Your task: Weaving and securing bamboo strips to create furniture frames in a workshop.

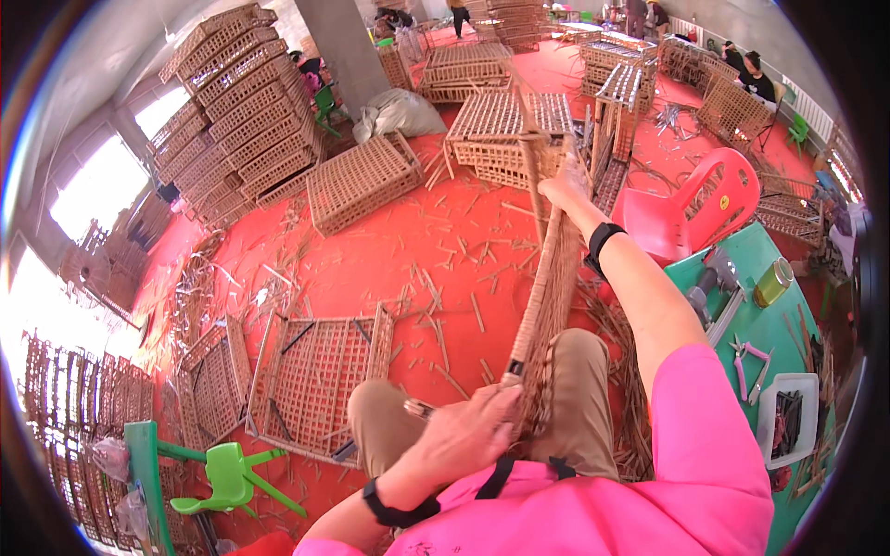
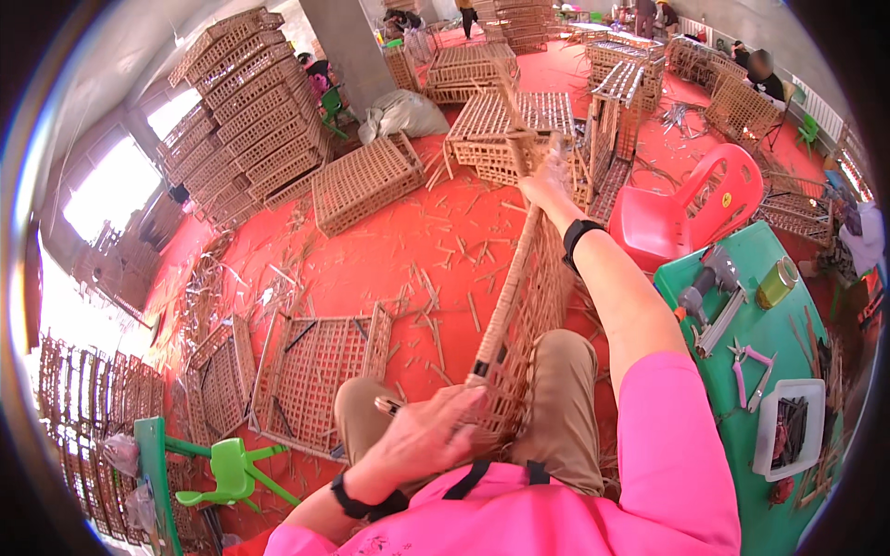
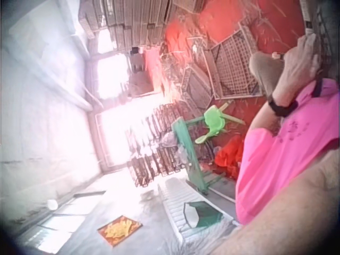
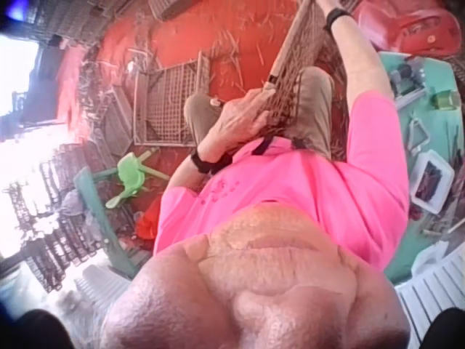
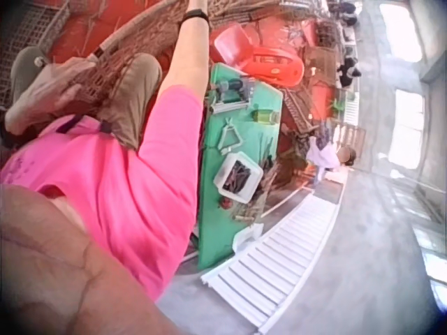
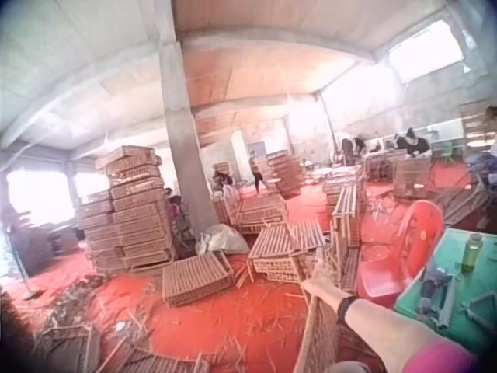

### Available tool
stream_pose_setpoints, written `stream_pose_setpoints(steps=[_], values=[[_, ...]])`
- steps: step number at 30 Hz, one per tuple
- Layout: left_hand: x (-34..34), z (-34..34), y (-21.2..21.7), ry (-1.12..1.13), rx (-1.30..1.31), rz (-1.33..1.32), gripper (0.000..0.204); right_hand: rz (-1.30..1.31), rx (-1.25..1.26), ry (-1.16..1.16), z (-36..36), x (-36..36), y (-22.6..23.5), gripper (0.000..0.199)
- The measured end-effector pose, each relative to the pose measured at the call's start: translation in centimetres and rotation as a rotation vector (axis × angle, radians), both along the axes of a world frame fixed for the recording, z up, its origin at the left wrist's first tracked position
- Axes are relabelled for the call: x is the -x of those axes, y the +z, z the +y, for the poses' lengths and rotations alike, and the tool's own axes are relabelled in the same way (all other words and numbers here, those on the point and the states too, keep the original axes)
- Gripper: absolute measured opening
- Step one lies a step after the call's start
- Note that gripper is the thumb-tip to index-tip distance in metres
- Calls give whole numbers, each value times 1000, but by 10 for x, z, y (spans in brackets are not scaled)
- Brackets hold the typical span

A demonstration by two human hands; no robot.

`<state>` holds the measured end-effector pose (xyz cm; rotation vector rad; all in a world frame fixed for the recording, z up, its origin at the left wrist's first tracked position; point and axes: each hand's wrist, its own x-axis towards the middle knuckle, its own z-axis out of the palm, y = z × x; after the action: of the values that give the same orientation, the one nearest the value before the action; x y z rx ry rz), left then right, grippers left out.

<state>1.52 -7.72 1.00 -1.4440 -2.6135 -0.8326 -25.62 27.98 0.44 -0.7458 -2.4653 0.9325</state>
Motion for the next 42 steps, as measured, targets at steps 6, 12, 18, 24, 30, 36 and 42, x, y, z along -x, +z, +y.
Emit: stream_pose_setpoints(steps=[6, 12, 18, 24, 30, 36, 42], values=[[61, -24, 21, -39, 11, -161, 69, -29, -14, -319, 51, 2, -15, 74], [109, -52, 16, -110, 107, 81, 68, -31, -103, -384, 155, -18, -39, 106], [221, -75, -16, 155, 0, 253, 47, 134, -185, -425, 231, -47, -83, 79], [288, -79, -33, 588, 69, 494, 39, 226, -24, -538, 160, -82, -80, 80], [262, -82, -83, 1180, -392, -43, 67, 405, -42, -406, 99, -156, -95, 89], [196, -91, -106, 1110, -895, -250, 85, 454, 26, -409, 39, -236, -90, 88], [244, -131, -87, 672, -1181, -656, 77, 600, 277, -262, -61, -299, -65, 86]])
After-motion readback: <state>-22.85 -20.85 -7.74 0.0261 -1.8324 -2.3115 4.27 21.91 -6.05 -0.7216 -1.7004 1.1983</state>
